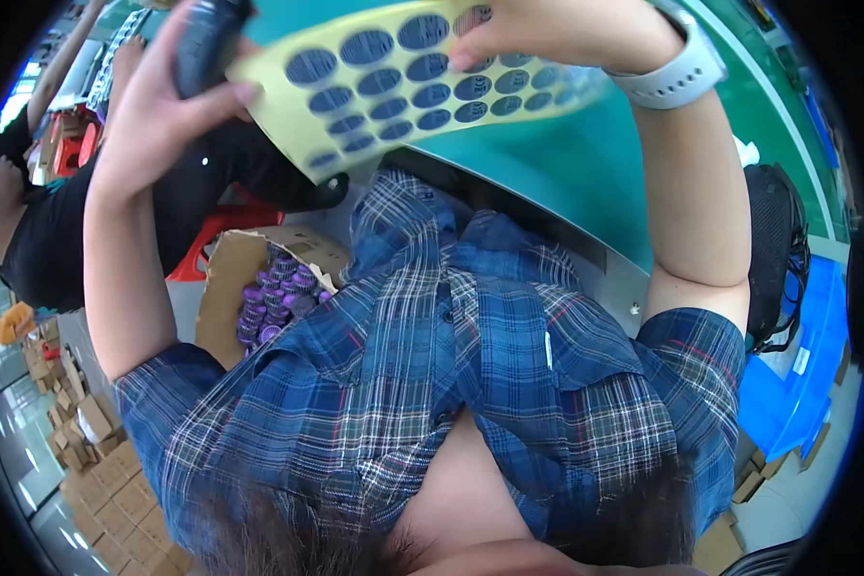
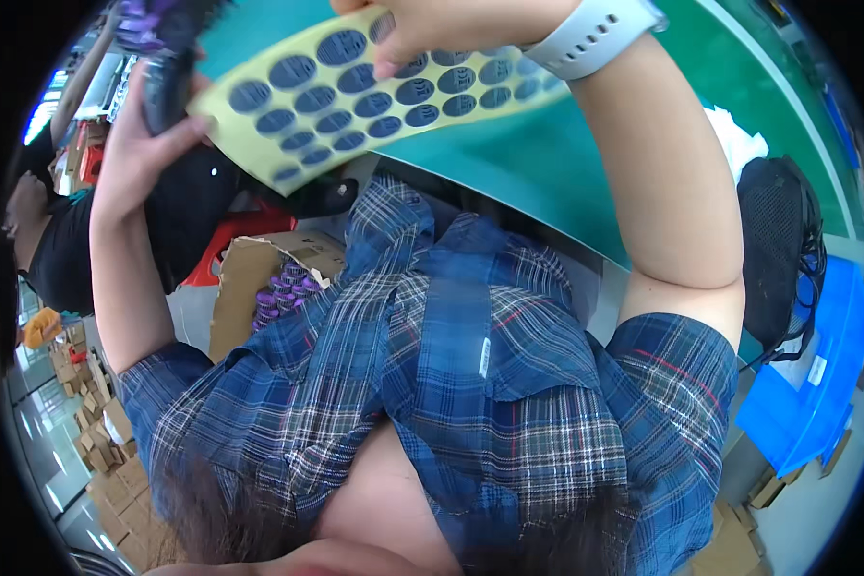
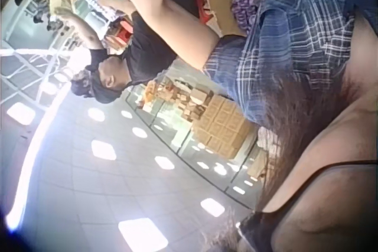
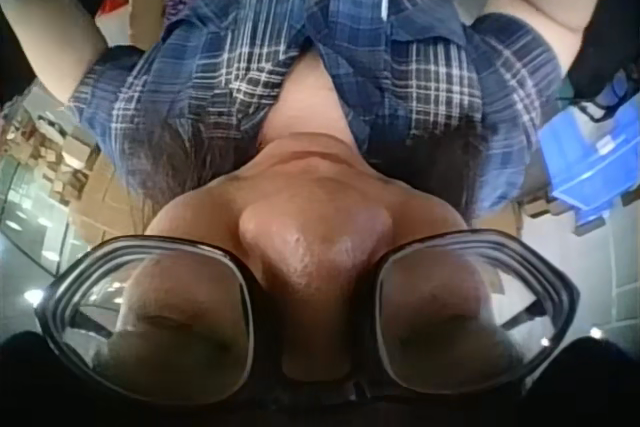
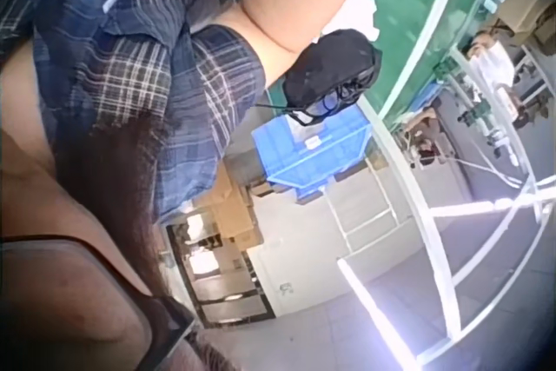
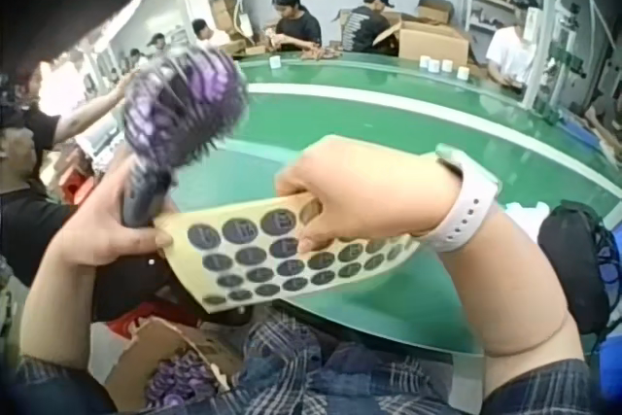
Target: Assembling handheld fans by attaching components and applying stickers at a production station.
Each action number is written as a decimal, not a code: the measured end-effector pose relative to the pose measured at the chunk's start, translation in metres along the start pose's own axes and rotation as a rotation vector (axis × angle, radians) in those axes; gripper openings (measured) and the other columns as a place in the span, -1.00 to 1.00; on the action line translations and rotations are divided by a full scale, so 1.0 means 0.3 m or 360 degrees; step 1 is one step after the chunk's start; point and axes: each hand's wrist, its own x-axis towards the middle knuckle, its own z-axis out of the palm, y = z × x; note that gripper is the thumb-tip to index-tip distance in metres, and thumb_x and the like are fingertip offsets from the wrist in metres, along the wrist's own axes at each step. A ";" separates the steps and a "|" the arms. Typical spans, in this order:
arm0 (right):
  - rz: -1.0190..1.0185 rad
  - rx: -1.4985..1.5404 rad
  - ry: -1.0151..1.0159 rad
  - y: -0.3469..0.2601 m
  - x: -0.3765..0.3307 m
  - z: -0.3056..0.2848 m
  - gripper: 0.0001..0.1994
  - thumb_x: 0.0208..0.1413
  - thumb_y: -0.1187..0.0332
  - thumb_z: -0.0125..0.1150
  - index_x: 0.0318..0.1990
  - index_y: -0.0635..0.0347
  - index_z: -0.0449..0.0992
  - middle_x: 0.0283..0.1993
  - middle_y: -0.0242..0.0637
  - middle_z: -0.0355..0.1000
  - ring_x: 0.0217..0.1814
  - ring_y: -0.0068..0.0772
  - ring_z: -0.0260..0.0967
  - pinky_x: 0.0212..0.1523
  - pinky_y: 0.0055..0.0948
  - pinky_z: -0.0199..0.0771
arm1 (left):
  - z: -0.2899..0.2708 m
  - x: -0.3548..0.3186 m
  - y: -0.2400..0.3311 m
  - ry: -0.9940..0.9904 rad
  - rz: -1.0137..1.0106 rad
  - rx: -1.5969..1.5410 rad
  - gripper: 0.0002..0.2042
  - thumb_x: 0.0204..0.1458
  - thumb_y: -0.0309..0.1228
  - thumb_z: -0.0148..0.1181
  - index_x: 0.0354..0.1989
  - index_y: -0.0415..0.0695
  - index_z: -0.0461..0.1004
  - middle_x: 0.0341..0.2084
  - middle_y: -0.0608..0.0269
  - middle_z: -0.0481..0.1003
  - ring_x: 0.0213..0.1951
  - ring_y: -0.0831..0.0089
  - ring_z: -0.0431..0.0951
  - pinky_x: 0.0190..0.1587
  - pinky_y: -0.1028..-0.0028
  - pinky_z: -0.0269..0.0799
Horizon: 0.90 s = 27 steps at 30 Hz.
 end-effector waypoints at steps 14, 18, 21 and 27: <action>0.1055 0.0276 0.0961 0.392 -0.233 0.409 -0.62 -0.06 0.09 0.29 -0.37 0.31 0.51 -0.57 -0.22 0.47 -0.59 -0.43 0.40 -0.54 -0.47 0.37 | 0.550 0.085 -0.110 0.0347 -0.0023 -0.1307 -0.50 -0.03 -0.54 0.15 0.07 -0.28 0.09 -0.03 0.00 0.35 0.03 0.20 0.37 0.03 0.30 0.32; 0.1642 0.0076 0.0929 0.336 -0.217 0.418 -0.55 -0.08 0.10 0.29 -0.22 0.37 0.47 -0.41 -0.12 0.47 -0.43 -0.30 0.46 -0.40 -0.44 0.44 | 0.690 0.027 -0.116 0.0178 -0.0154 -0.1452 -0.38 -0.05 -0.51 0.17 0.17 -0.27 -0.01 0.14 -0.03 0.16 0.19 0.16 0.18 0.21 0.23 0.10; 0.1592 -0.0209 0.0979 0.316 -0.234 0.418 -0.55 -0.08 0.11 0.27 -0.19 0.36 0.46 -0.29 -0.09 0.42 -0.32 -0.24 0.44 -0.32 -0.38 0.44 | 0.721 -0.001 -0.076 0.0122 -0.0220 -0.1671 -0.35 -0.05 -0.51 0.18 0.20 -0.26 -0.03 0.19 -0.03 0.11 0.22 0.15 0.15 0.24 0.22 0.06; 0.1364 -0.0902 0.1076 0.305 -0.216 0.356 -0.53 -0.07 0.15 0.23 -0.09 0.35 0.42 -0.01 -0.01 0.29 -0.06 -0.09 0.38 -0.10 -0.22 0.42 | 0.708 -0.019 -0.087 0.0152 -0.0255 -0.1786 -0.37 -0.05 -0.51 0.17 0.19 -0.25 -0.01 0.21 -0.06 0.07 0.25 0.13 0.09 0.26 0.19 0.03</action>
